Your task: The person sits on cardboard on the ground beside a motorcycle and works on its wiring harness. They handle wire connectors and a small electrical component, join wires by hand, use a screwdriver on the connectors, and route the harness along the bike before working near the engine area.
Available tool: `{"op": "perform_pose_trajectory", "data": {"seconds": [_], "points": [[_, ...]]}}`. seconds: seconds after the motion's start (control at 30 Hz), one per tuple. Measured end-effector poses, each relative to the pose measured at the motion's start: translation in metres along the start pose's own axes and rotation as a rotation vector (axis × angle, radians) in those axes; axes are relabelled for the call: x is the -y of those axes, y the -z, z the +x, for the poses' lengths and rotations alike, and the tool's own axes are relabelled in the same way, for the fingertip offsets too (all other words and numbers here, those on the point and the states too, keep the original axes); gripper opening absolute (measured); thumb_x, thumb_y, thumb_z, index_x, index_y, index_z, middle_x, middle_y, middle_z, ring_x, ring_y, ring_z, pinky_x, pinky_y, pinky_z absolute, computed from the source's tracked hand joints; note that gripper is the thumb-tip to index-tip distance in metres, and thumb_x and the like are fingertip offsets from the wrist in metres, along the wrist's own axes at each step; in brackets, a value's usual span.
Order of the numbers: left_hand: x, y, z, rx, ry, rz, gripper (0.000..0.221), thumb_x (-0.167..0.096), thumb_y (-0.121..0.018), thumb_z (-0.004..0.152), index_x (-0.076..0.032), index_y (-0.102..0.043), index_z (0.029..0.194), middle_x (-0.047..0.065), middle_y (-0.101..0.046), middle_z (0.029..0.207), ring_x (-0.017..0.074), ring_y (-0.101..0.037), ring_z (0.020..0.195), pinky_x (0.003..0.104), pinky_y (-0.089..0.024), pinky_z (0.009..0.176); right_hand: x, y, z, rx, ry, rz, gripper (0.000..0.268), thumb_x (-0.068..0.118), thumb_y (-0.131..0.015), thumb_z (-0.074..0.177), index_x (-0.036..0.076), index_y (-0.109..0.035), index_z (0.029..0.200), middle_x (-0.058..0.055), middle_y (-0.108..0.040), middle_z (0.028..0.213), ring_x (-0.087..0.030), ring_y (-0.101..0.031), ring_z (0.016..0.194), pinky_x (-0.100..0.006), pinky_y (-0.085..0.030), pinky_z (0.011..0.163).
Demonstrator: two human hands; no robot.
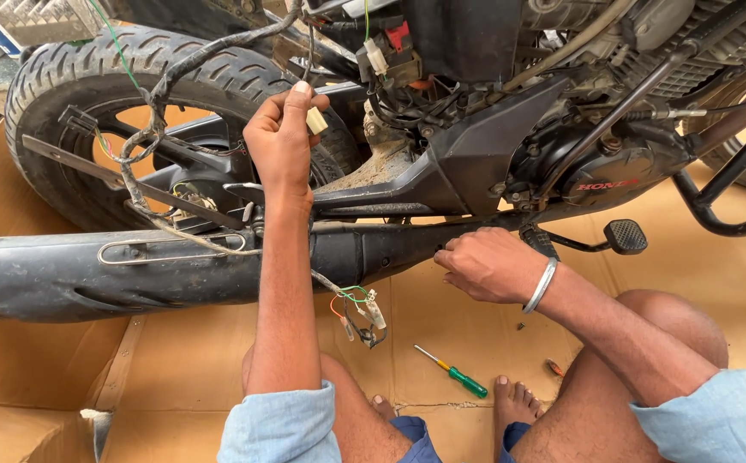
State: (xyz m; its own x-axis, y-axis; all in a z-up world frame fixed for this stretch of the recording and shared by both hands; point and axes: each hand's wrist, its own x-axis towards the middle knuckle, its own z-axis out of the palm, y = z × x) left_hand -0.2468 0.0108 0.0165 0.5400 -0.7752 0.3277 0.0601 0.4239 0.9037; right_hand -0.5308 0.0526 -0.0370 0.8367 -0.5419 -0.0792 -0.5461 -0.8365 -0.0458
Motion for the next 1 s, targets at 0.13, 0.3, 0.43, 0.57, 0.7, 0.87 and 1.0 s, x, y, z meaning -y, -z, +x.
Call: {"op": "perform_pose_trajectory", "data": {"seconds": [0.13, 0.3, 0.43, 0.57, 0.7, 0.87, 1.0], "points": [[-0.008, -0.008, -0.01, -0.123, -0.19, 0.298, 0.023, -0.027, -0.075, 0.094, -0.005, -0.074, 0.101, 0.004, -0.079, 0.092, 0.0085, -0.067, 0.079, 0.026, -0.053, 0.073, 0.001, 0.001, 0.0, 0.002, 0.009, -0.016, 0.023, 0.028, -0.07, 0.088, 0.006, -0.066, 0.093, -0.012, -0.071, 0.085, -0.037, -0.07, 0.084, -0.051, -0.055, 0.071], [-0.033, -0.002, -0.034, -0.447, -0.727, 0.953, 0.03, -0.015, -0.078, 0.093, -0.007, -0.069, 0.121, 0.011, -0.071, 0.119, 0.0255, -0.057, 0.116, 0.037, -0.045, 0.101, 0.001, 0.007, 0.0, -0.027, 0.032, -0.004, 0.022, 0.027, -0.07, 0.087, 0.007, -0.066, 0.094, -0.012, -0.071, 0.085, -0.037, -0.07, 0.084, -0.05, -0.055, 0.071], [-0.06, 0.011, -0.019, -0.676, -1.007, 1.346, 0.046, -0.019, -0.08, 0.087, -0.015, -0.066, 0.131, 0.013, -0.063, 0.135, 0.0338, -0.045, 0.131, 0.048, -0.028, 0.105, 0.0, 0.009, -0.001, -0.087, 0.063, -0.002, 0.02, 0.026, -0.07, 0.086, 0.007, -0.066, 0.092, -0.012, -0.07, 0.084, -0.037, -0.069, 0.082, -0.051, -0.054, 0.07], [-0.05, 0.038, -0.009, -0.536, -0.99, 1.368, 0.045, -0.025, -0.08, 0.093, -0.017, -0.066, 0.134, 0.0, -0.066, 0.137, 0.0254, -0.051, 0.13, 0.048, -0.026, 0.107, -0.001, 0.005, -0.003, -0.051, 0.027, 0.013, 0.021, 0.028, -0.068, 0.088, 0.007, -0.066, 0.091, -0.011, -0.07, 0.084, -0.036, -0.069, 0.083, -0.05, -0.054, 0.07], [-0.071, 0.04, -0.013, -0.306, -0.906, 1.256, 0.035, -0.029, -0.083, 0.098, -0.017, -0.071, 0.128, -0.007, -0.07, 0.125, 0.0209, -0.055, 0.118, 0.044, -0.029, 0.102, 0.0, 0.008, -0.001, -0.043, 0.011, 0.01, 0.021, 0.029, -0.068, 0.089, 0.008, -0.065, 0.091, -0.011, -0.07, 0.084, -0.036, -0.069, 0.083, -0.05, -0.055, 0.071], [-0.067, 0.033, 0.0, -0.338, -0.906, 1.214, 0.028, -0.037, -0.086, 0.092, -0.019, -0.075, 0.11, -0.007, -0.074, 0.107, 0.0198, -0.056, 0.104, 0.042, -0.029, 0.091, 0.003, 0.007, 0.001, -0.036, 0.015, -0.011, 0.021, 0.029, -0.067, 0.09, 0.008, -0.064, 0.092, -0.011, -0.069, 0.084, -0.036, -0.069, 0.083, -0.049, -0.055, 0.07], [-0.065, 0.028, 0.0, -0.391, -0.945, 1.132, 0.029, -0.038, -0.087, 0.087, -0.016, -0.073, 0.099, -0.005, -0.072, 0.094, 0.0198, -0.056, 0.098, 0.04, -0.032, 0.087, 0.001, 0.002, 0.0, -0.021, 0.028, -0.014, 0.021, 0.029, -0.067, 0.089, 0.009, -0.065, 0.093, -0.01, -0.07, 0.085, -0.036, -0.069, 0.083, -0.05, -0.055, 0.071]]}}
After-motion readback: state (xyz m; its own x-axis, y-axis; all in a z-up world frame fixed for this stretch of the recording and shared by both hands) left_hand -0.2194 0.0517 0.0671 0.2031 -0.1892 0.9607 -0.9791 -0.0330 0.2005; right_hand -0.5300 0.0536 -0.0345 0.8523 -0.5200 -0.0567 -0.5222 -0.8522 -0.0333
